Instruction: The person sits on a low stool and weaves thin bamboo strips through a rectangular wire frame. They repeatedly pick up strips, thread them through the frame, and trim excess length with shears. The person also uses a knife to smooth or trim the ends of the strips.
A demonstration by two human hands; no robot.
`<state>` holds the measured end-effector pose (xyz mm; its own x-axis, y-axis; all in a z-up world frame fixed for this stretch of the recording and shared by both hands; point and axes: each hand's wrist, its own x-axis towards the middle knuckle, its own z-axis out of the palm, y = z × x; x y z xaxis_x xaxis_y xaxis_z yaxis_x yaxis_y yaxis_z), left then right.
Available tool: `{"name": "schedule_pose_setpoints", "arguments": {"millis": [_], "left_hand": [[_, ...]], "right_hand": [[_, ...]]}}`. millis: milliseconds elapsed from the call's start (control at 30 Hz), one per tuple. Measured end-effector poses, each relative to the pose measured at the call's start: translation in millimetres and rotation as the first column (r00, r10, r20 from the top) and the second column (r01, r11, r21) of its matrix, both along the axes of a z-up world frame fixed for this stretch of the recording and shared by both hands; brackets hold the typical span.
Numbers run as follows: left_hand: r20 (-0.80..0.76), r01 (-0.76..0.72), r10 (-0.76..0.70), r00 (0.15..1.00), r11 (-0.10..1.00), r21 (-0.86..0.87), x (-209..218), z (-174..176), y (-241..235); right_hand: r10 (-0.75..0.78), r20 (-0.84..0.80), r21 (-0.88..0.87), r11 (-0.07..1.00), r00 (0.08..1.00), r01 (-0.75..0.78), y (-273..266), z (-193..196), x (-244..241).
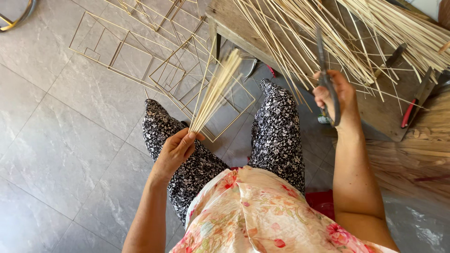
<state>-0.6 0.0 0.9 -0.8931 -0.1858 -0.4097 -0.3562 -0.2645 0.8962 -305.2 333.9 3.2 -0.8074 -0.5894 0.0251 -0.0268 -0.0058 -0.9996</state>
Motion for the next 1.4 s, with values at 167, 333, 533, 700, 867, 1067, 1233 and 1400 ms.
{"name": "schedule_pose_setpoints", "arguments": {"millis": [167,333,533,700,867,1067,1233,1400], "left_hand": [[-0.005,-0.027,0.027,1.000,0.998,0.062,-5.6,0.5,1.2],[-0.014,-0.033,0.034,0.999,0.999,0.040,-17.0,-2.0,5.5],[-0.032,-0.037,0.037,0.999,0.999,-0.012,-26.9,-1.2,14.5],[-0.069,-0.042,0.039,0.997,0.999,-0.031,-25.4,-3.5,18.0],[-0.167,-0.007,0.006,0.986,1.000,-0.007,-26.4,-9.1,25.5],[-0.137,-0.062,0.055,0.989,0.997,-0.044,-15.0,-16.1,23.1],[-0.149,-0.107,0.104,0.983,0.994,-0.016,-3.3,-26.9,11.5],[-0.046,-0.160,0.155,0.987,0.980,-0.115,11.2,-26.6,-8.8]], "right_hand": [[-0.360,0.095,0.095,0.931,0.928,0.352,57.2,-40.6,-6.4],[-0.434,0.093,0.148,0.896,0.896,0.419,95.7,-47.9,10.8],[0.029,0.151,0.002,1.000,0.988,-0.030,53.3,-26.6,54.8],[0.072,0.109,-0.188,0.981,0.991,-0.050,-30.4,-3.5,87.5],[0.079,0.149,-0.402,0.915,0.986,-0.013,-104.5,21.2,91.0],[0.022,0.185,-0.381,0.923,0.982,0.051,-140.1,30.8,89.2],[-0.051,0.173,-0.368,0.923,0.984,0.113,-138.8,31.1,63.7],[-0.136,0.134,-0.439,0.880,0.982,0.182,-119.9,39.0,26.3]]}}
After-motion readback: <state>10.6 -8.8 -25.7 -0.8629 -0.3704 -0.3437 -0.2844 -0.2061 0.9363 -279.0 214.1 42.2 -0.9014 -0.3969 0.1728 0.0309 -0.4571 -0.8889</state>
